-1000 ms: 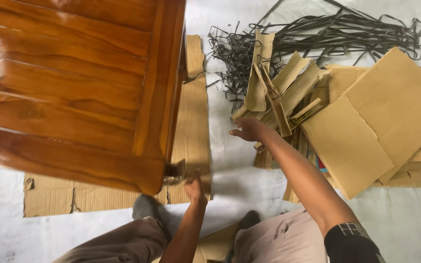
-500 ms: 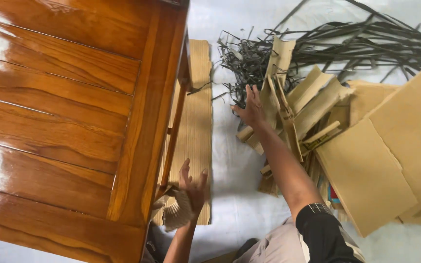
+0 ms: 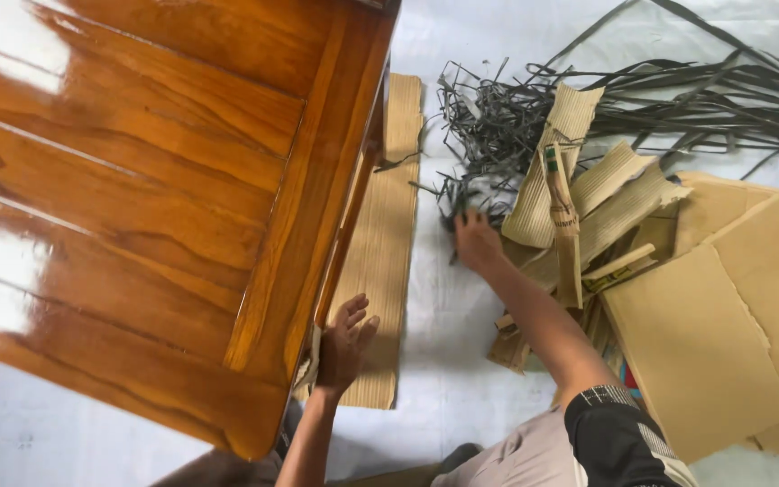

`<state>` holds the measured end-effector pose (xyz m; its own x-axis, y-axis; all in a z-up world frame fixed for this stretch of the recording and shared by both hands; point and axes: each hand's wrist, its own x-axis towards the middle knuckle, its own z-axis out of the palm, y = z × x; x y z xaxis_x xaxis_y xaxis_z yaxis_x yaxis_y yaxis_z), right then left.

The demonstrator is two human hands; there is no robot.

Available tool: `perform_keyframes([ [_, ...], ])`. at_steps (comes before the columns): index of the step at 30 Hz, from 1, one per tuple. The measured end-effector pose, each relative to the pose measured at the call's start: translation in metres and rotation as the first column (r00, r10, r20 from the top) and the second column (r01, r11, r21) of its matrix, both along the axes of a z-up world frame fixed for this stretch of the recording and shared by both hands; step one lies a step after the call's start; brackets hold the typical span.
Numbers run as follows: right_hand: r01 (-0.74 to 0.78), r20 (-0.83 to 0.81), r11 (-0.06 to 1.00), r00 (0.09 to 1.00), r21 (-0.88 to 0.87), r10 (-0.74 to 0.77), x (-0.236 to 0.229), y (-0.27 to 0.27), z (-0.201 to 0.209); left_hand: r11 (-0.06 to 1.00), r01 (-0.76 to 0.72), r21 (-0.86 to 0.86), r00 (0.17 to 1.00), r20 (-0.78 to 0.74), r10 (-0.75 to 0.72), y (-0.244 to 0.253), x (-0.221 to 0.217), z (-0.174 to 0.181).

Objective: Wrap cardboard around the legs of a wooden table and secure them with plastic ties.

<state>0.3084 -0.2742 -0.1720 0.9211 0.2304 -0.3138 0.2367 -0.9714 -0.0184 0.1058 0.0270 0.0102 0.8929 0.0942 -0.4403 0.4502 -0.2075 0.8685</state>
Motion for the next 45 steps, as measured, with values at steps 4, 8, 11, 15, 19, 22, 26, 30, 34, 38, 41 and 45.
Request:
perform_keyframes([
  [4, -0.259, 0.103, 0.963, 0.963, 0.080, 0.251, -0.071, 0.019, 0.007, 0.999, 0.038, -0.038, 0.999, 0.022, -0.037, 0.003, -0.006, -0.002],
  [8, -0.396, 0.118, 0.911, 0.916, 0.113, 0.384, -0.136, 0.025, 0.018, 0.996, 0.068, -0.051, 0.997, -0.044, -0.070, 0.006, -0.013, 0.005],
  [11, -0.274, -0.023, 0.959, 0.961, 0.074, 0.276, -0.169, 0.024, 0.008, 0.986, 0.159, 0.053, 0.984, -0.093, -0.154, 0.012, -0.018, 0.005],
  [15, -0.235, -0.282, 0.971, 0.930, 0.036, 0.235, -0.202, 0.051, 0.099, 0.948, 0.285, 0.140, 0.953, -0.152, -0.264, 0.021, -0.023, 0.017],
  [19, -0.076, -0.405, 0.987, 0.906, 0.141, 0.128, -0.218, 0.061, 0.167, 0.856, 0.420, 0.301, 0.907, -0.129, -0.400, 0.027, -0.039, 0.035],
  [22, 0.103, -0.360, 0.948, 0.933, 0.301, 0.013, -0.219, 0.060, 0.193, 0.751, 0.450, 0.483, 0.867, -0.035, -0.497, 0.034, -0.052, 0.035],
  [26, 0.155, -0.176, 0.909, 0.980, 0.386, -0.092, -0.212, 0.043, 0.172, 0.681, 0.343, 0.646, 0.802, 0.176, -0.571, 0.047, -0.067, 0.015],
  [30, 0.231, -0.196, 0.856, 0.968, 0.463, -0.155, -0.194, 0.021, 0.144, 0.688, 0.437, 0.580, 0.810, 0.079, -0.581, 0.056, -0.072, 0.054],
  [34, 0.481, -0.384, 0.675, 0.872, 0.559, -0.304, -0.198, 0.030, 0.176, 0.634, 0.483, 0.604, 0.829, -0.081, -0.554, 0.059, -0.076, 0.077],
  [38, 0.612, -0.513, 0.412, 0.791, 0.675, -0.334, -0.184, 0.035, 0.217, 0.465, 0.553, 0.692, 0.759, -0.188, -0.623, 0.077, -0.074, 0.068],
  [41, 0.424, -0.355, 0.654, 0.902, 0.626, -0.246, -0.176, 0.041, 0.270, 0.495, 0.572, 0.654, 0.766, -0.209, -0.608, 0.088, -0.068, 0.093],
  [45, 0.253, -0.237, 0.881, 0.957, 0.401, -0.166, -0.173, 0.038, 0.321, 0.534, 0.550, 0.642, 0.789, -0.190, -0.584, 0.103, -0.068, 0.125],
])
